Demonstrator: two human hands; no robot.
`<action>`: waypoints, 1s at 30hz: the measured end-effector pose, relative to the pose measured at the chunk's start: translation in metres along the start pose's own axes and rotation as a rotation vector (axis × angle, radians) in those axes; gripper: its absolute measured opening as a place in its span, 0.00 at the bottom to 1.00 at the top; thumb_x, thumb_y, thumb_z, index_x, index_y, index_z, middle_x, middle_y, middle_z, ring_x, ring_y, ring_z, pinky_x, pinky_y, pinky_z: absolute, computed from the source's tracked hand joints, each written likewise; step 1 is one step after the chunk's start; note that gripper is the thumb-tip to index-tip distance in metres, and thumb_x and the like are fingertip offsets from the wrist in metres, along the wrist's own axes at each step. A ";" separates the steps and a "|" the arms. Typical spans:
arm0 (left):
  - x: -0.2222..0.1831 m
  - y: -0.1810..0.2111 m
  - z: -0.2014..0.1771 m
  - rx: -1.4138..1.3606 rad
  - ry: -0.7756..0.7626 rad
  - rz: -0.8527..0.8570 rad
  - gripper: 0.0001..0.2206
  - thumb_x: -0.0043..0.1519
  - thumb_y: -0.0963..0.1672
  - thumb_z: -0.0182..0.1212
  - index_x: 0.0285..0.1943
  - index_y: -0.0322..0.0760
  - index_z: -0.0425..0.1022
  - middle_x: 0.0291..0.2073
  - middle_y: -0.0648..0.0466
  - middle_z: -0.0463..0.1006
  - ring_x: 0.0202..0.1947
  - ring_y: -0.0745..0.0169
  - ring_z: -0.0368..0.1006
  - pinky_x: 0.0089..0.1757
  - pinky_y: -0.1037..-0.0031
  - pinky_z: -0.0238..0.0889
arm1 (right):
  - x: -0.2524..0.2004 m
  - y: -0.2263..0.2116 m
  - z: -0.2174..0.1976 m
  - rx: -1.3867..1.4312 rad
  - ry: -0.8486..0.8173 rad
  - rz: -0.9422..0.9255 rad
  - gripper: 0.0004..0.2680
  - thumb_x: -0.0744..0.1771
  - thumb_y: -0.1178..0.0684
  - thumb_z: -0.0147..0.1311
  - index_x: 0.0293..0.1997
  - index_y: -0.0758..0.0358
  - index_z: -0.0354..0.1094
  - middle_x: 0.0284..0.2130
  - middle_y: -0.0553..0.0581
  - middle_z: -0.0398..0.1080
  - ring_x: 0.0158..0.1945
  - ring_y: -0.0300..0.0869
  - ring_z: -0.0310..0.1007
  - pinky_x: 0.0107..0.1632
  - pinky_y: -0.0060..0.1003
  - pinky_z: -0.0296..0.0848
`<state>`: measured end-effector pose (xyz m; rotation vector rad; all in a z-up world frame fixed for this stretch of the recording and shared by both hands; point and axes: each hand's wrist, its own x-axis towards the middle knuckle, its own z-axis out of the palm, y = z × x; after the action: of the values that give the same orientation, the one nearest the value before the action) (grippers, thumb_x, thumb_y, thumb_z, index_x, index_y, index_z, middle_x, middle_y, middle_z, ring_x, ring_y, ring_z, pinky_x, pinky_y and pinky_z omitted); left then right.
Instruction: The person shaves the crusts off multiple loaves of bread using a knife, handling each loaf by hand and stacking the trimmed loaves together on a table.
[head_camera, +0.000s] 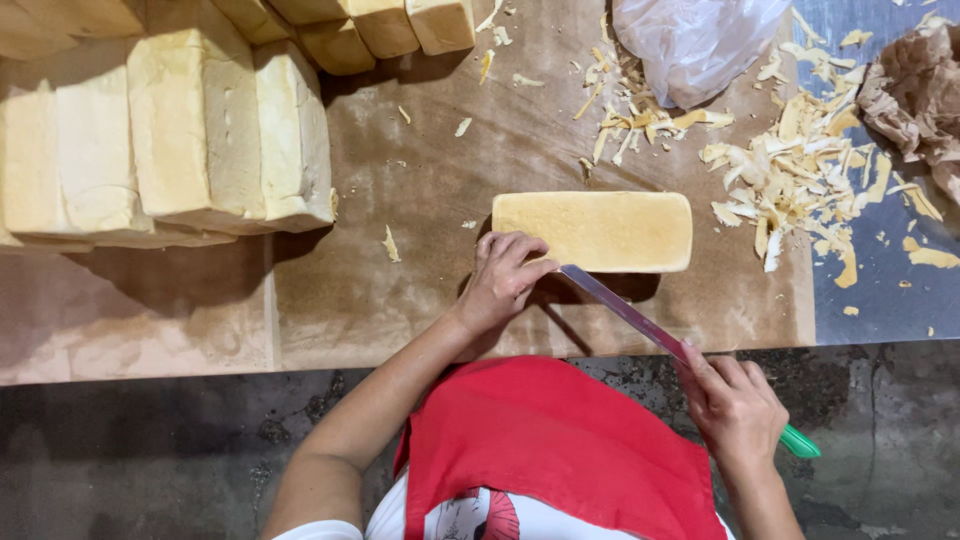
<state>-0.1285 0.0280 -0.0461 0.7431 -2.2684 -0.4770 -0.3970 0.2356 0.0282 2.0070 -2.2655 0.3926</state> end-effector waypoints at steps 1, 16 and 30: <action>0.001 0.000 0.000 0.011 0.016 0.020 0.12 0.55 0.38 0.65 0.48 0.42 0.80 0.49 0.53 0.75 0.56 0.53 0.68 0.58 0.57 0.52 | 0.000 0.000 0.001 0.024 -0.003 0.003 0.13 0.63 0.53 0.68 0.52 0.49 0.79 0.33 0.48 0.74 0.33 0.42 0.70 0.37 0.37 0.71; 0.139 0.048 0.084 0.206 -0.435 -0.006 0.49 0.45 0.57 0.76 0.70 0.34 0.52 0.60 0.31 0.62 0.62 0.29 0.57 0.58 0.36 0.45 | -0.090 0.122 0.090 0.593 -0.230 0.355 0.08 0.67 0.51 0.58 0.47 0.58 0.78 0.45 0.56 0.79 0.44 0.46 0.80 0.45 0.37 0.76; 0.049 0.024 -0.075 -0.127 0.099 -0.227 0.59 0.46 0.47 0.82 0.81 0.34 0.37 0.72 0.39 0.56 0.74 0.40 0.57 0.71 0.60 0.53 | 0.000 0.148 0.147 0.279 -0.099 0.020 0.13 0.60 0.55 0.62 0.48 0.53 0.76 0.40 0.55 0.75 0.49 0.53 0.74 0.53 0.44 0.72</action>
<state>-0.1132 0.0057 0.0431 0.9427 -2.0511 -0.6686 -0.5282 0.2140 -0.1327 2.1768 -2.4067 0.6591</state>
